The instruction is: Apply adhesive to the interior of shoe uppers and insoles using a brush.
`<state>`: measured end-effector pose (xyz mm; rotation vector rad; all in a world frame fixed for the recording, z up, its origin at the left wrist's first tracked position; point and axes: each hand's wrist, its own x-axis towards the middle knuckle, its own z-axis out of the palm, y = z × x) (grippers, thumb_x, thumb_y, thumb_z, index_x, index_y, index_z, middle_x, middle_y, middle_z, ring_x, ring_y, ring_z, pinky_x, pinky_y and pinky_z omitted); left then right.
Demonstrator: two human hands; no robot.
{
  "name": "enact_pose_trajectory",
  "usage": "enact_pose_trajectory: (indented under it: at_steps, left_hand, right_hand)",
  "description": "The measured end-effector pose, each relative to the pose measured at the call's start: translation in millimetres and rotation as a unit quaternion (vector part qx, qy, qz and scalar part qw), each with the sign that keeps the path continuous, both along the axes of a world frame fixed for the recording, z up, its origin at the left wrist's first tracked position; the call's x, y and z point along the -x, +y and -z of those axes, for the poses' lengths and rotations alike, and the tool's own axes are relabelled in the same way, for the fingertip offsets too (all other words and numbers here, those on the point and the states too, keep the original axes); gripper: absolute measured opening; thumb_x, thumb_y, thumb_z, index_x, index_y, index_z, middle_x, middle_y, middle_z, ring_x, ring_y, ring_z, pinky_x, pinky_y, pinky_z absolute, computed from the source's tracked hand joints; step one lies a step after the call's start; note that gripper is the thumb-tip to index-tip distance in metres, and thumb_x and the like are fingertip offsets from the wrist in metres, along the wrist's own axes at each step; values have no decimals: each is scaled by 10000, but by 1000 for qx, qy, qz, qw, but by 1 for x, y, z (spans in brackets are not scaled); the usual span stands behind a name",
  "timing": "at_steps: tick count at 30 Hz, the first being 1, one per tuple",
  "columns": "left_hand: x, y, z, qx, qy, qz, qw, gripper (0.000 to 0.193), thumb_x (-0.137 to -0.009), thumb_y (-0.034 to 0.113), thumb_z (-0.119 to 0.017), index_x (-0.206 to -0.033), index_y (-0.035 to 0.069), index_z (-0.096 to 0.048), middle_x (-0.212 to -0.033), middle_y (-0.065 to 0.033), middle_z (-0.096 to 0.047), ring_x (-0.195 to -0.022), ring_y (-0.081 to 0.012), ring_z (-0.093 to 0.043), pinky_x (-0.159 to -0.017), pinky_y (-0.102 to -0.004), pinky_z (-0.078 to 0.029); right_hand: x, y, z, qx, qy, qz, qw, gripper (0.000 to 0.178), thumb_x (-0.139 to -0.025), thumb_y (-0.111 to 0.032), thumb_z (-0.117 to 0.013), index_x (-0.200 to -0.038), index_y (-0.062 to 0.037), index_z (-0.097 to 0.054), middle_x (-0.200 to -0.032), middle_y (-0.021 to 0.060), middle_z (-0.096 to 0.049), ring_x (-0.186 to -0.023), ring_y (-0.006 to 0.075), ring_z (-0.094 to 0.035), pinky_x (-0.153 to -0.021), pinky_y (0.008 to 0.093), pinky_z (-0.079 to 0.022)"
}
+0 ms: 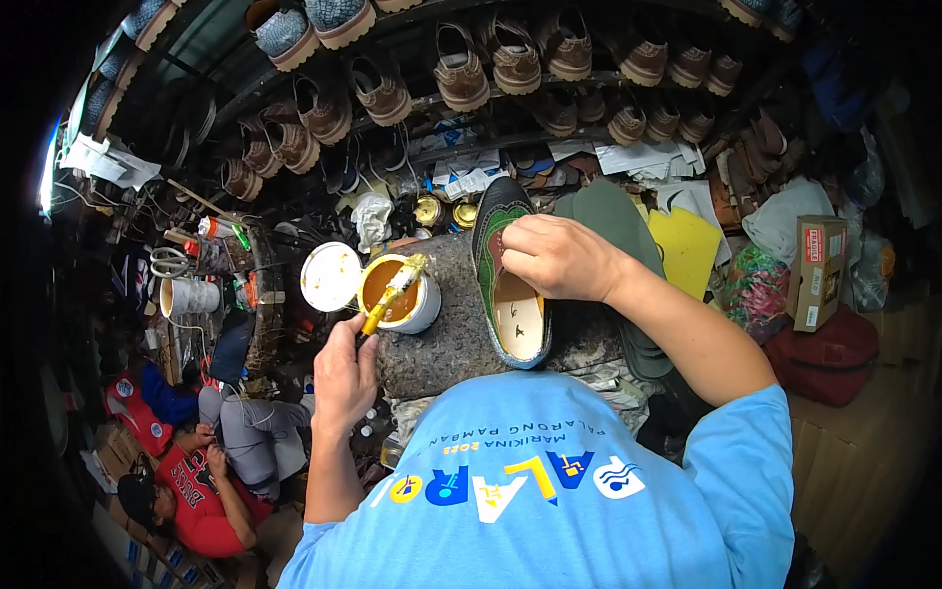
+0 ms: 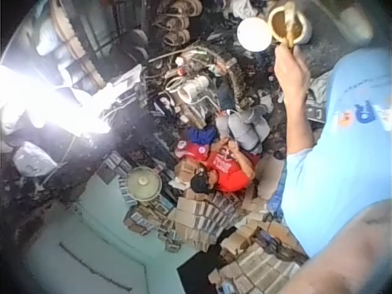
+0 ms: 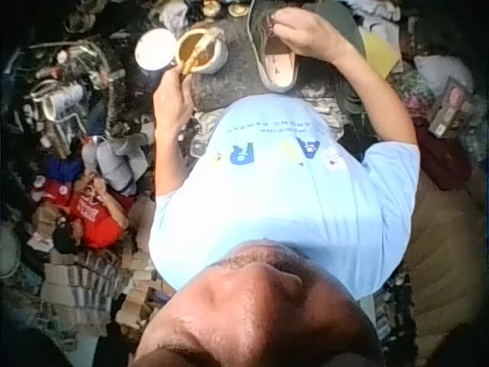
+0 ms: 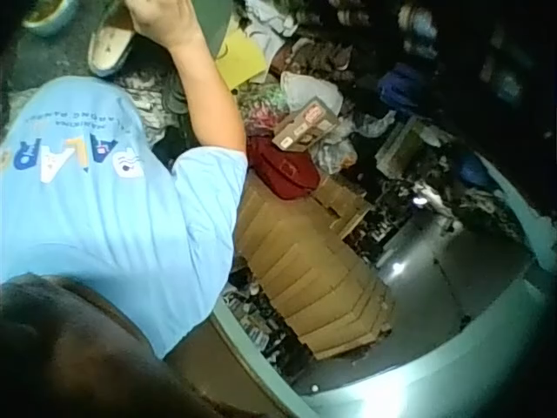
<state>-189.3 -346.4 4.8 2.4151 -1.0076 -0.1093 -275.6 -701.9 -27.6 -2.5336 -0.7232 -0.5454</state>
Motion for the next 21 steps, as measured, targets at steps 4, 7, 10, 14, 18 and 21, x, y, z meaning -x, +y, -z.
enact_pose_trajectory:
  at_steps: [4, 7, 10, 14, 18, 21]
  left_hand:
    - [-3, -1, -19, -2, 0, 6, 1000, 275, -958, 42, -691, -1214, -34, -625, -925, -205, -653, -811, -396, -679, -708, -455, -539]
    - [-4, -5, -29, 11, 10, 3, 1000, 223, -981, 58, -675, -1179, -43, -653, -893, -205, -661, -782, -379, -682, -694, -434, -533]
    - [-6, -2, -31, 26, 11, -12, 1000, 217, -1003, 63, -658, -1189, -47, -658, -847, -180, -664, -708, -322, -673, -655, -388, -521]
    - [3, -4, -40, 61, 53, -61, 995, 244, -1025, 79, -652, -1228, -56, -660, -786, -115, -648, -666, -190, -638, -629, -324, -502]
    - [-1, 1, -44, 176, 73, -109, 976, 275, -1080, 148, -611, -1275, -43, -647, -834, 5, -631, -660, -28, -498, -593, -188, -400]
    - [-4, -3, -53, 277, 97, -117, 949, 281, -1081, 140, -604, -1282, -54, -638, -877, -45, -697, -663, -41, -541, -608, -184, -437]
  right_hand:
    - [-2, 7, 3, -33, -71, 6, 997, 133, -759, -69, -695, -842, -30, -599, -869, 94, -575, -837, 290, -636, -769, 424, -552]
    - [0, 15, -5, -21, -86, 25, 996, 137, -753, -86, -699, -839, -36, -605, -908, 93, -604, -853, 287, -624, -791, 432, -528]
    - [25, 42, -26, -47, -27, 140, 989, 197, -721, -114, -757, -864, -64, -632, -961, 92, -638, -929, 295, -595, -860, 417, -471]
    - [77, 87, -45, -119, 161, 234, 951, 562, -810, -147, -782, -1313, 1, -580, -997, 107, -662, -1016, 308, -606, -989, 528, -418]
    - [90, 109, -27, -139, 231, 257, 928, 900, -870, -133, -748, -1597, 44, -246, -1226, 177, -661, -1180, 339, -606, -1117, 683, -263]
    - [86, 115, -15, -166, 258, 256, 917, 914, -895, -83, -688, -1636, 40, -168, -1410, 230, -580, -1302, 344, -573, -1152, 719, -199]
